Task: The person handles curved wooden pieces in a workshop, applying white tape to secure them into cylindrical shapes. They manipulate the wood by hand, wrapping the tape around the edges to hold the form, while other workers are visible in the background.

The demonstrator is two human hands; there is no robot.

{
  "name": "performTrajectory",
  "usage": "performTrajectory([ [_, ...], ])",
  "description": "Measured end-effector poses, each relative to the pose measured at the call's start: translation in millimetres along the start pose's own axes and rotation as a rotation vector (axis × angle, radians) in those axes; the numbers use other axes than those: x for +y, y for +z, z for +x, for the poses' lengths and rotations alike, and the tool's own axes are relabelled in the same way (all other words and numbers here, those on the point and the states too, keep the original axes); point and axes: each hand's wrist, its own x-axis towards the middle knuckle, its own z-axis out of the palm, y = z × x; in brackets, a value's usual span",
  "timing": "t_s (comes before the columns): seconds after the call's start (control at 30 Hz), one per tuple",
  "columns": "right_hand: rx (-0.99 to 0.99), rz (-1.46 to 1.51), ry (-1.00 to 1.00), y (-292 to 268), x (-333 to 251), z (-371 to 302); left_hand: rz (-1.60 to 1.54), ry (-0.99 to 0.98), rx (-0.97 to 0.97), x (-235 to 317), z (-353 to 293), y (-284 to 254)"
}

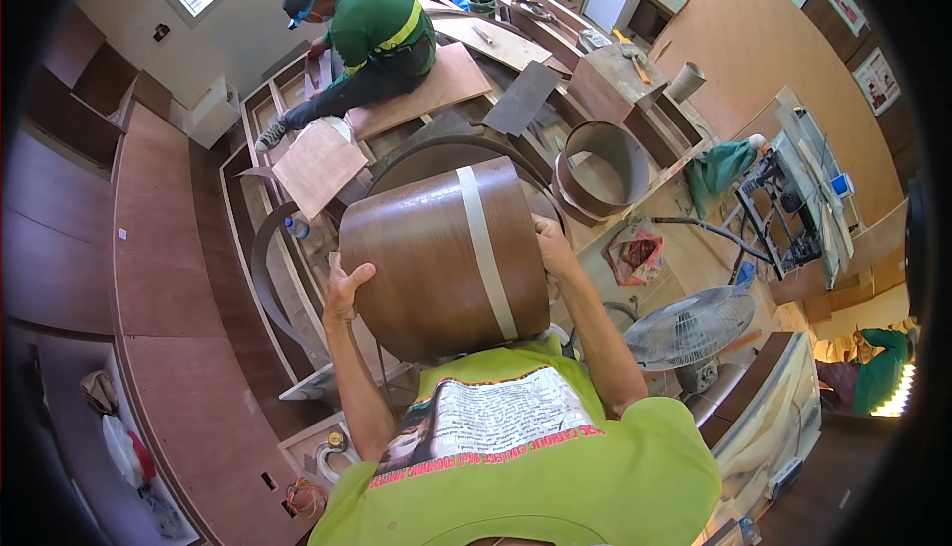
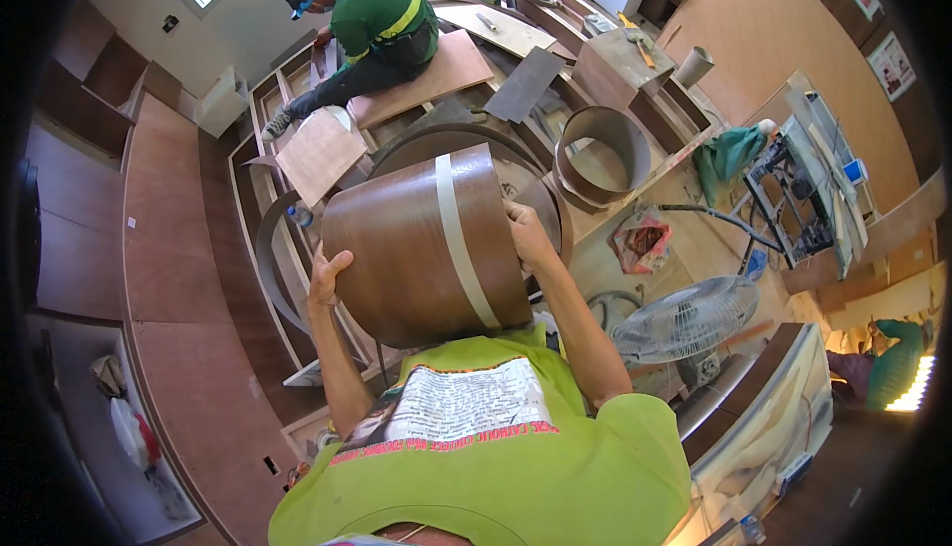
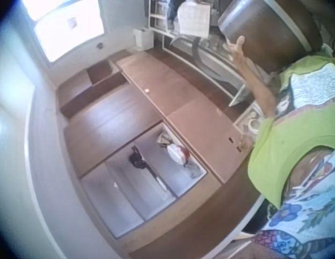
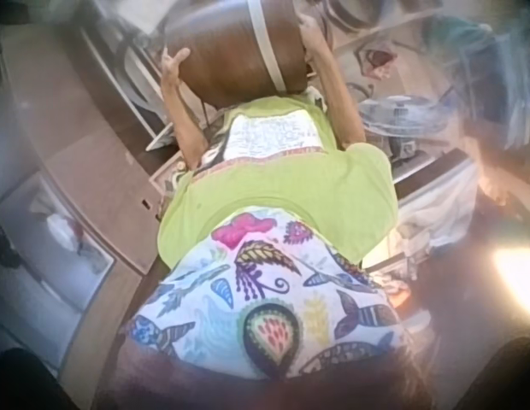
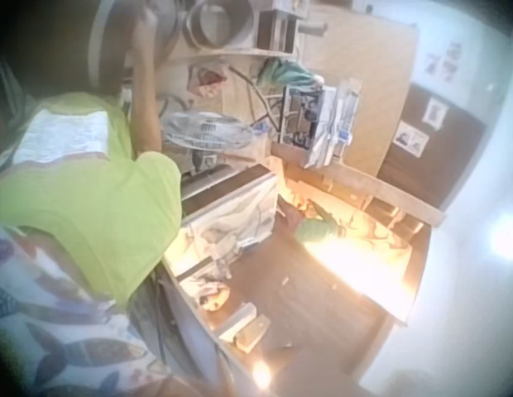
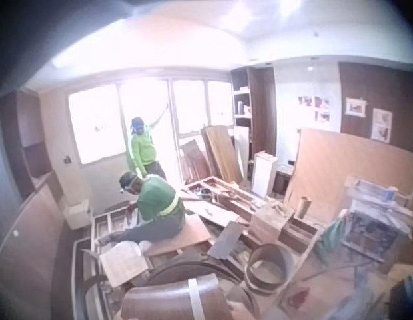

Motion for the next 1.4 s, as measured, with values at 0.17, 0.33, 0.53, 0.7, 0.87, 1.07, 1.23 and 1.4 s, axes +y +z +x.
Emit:
performTrajectory([
  [0.17,0.006,0.037,-0.038,4.6,-7.6,-12.5,-0.088,-0.062,-0.106,-11.2,-9.9,-7.8],
  [0.33,0.023,0.040,-0.017,-5.4,-0.4,-11.8,-0.117,-0.072,-0.029,-14.9,-7.1,10.1],
  [0.53,0.073,0.451,0.114,-1.7,-18.9,-10.6,-0.106,0.040,0.008,-10.4,-5.3,22.6],
  [0.7,0.077,-0.132,-0.239,-13.6,-15.5,-4.6,-0.093,0.104,-0.021,4.7,6.7,43.2],
  [0.87,0.065,0.065,-0.178,-2.8,-50.0,2.5,-0.024,0.148,-0.035,26.7,13.3,50.9],
  [1.07,0.103,0.008,-0.331,2.3,-87.2,-1.3,0.018,0.212,-0.070,39.0,13.5,62.1],
  [1.23,0.100,-0.035,-0.399,-5.3,-105.1,-7.2,0.084,0.370,-0.050,25.2,14.4,58.5],
  [1.4,0.149,-0.050,-0.431,-14.7,-125.5,-9.6,-0.202,0.253,-0.254,7.5,2.3,50.9],
])
